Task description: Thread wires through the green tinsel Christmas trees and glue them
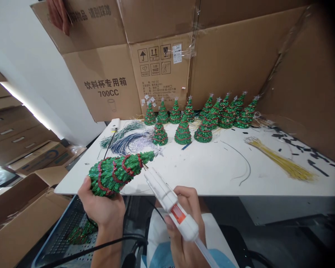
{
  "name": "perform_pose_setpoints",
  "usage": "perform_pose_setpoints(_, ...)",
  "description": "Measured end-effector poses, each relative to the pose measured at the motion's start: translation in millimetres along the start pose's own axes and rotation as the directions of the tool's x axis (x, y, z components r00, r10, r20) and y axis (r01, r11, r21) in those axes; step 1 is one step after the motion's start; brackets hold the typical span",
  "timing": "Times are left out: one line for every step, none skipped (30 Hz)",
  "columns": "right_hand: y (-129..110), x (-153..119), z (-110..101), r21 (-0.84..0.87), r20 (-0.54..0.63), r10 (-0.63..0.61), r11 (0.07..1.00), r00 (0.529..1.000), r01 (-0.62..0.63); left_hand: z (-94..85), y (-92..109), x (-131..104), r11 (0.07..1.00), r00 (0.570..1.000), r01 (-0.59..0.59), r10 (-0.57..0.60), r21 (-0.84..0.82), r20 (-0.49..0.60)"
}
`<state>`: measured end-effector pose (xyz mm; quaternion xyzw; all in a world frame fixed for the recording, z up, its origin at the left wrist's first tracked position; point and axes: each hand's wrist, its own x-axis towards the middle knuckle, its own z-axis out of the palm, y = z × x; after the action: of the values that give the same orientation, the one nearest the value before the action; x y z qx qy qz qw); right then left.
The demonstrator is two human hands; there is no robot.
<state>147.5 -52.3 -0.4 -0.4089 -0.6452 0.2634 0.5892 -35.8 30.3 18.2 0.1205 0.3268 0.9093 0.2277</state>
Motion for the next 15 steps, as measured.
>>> perform_pose_setpoints(-0.8,0.1,-0.3,-0.002,0.0,0.002,1.0,1.0,-0.002,0.4,0.4,-0.3,1.0,1.0,0.012,-0.012,-0.009,-0.016)
perform_pose_setpoints(-1.5,0.4,-1.0,-0.003,-0.002,0.003,1.0,1.0,-0.003,0.8,0.8,-0.6,0.999,0.999,0.03,-0.03,-0.014,-0.032)
perform_pose_setpoints(-2.0,0.9,-1.8,-0.003,-0.002,0.003,1.0,1.0,-0.003,1.3,1.3,-1.0,0.999,0.998,0.048,-0.049,-0.017,-0.044)
perform_pose_setpoints(-2.3,1.5,-2.8,-0.003,0.0,0.0,1.0,1.0,0.0,1.7,1.6,-1.3,0.998,0.996,0.067,-0.067,-0.018,-0.054)
perform_pose_setpoints(-2.3,2.1,-3.7,-0.001,0.004,-0.003,1.0,1.0,0.003,2.1,1.9,-1.6,0.997,0.995,0.078,-0.079,-0.018,-0.059)
perform_pose_setpoints(-2.1,2.7,-4.6,-0.001,0.011,-0.009,1.0,1.0,0.009,2.2,2.0,-1.7,0.997,0.995,0.078,-0.079,-0.018,-0.059)
perform_pose_setpoints(-1.8,3.2,-5.3,-0.002,0.018,-0.014,1.0,1.0,0.014,2.2,1.9,-1.7,0.997,0.996,0.072,-0.073,-0.017,-0.054)
perform_pose_setpoints(-1.4,3.4,-5.5,-0.003,0.023,-0.02,1.0,1.0,0.02,2.1,1.6,-1.5,0.998,0.997,0.063,-0.064,-0.015,-0.046)
perform_pose_setpoints(-1.2,3.4,-5.4,-0.005,0.025,-0.024,1.0,0.999,0.025,1.8,1.3,-1.3,0.999,0.998,0.052,-0.053,-0.012,-0.036)
perform_pose_setpoints(-1.1,3.1,-4.7,-0.005,0.022,-0.027,1.0,0.999,0.027,1.5,0.9,-1.1,0.999,0.999,0.042,-0.042,-0.008,-0.028)
perform_pose_setpoints(-1.2,2.4,-3.6,-0.001,0.016,-0.025,1.0,1.0,0.025,1.1,0.6,-0.9,1.0,0.999,0.031,-0.031,-0.003,-0.021)
perform_pose_setpoints(-1.5,1.5,-2.1,0.007,0.007,-0.02,1.0,1.0,0.02,0.8,0.3,-0.8,1.0,1.0,0.025,-0.025,0.005,-0.015)
perform_pose_setpoints(-2.0,0.5,-0.4,0.021,-0.005,-0.011,1.0,1.0,0.011,0.6,0.2,-0.6,1.0,1.0,0.021,-0.02,0.018,-0.01)
perform_pose_setpoints(-2.5,-0.5,1.2,0.038,-0.014,0.0,0.999,1.0,0.001,0.5,0.1,-0.5,0.999,1.0,0.021,-0.021,0.035,-0.002)
perform_pose_setpoints(-2.9,-1.5,2.5,0.056,-0.019,0.011,0.998,1.0,-0.01,0.4,0.2,-0.4,0.998,1.0,0.025,-0.025,0.056,0.008)
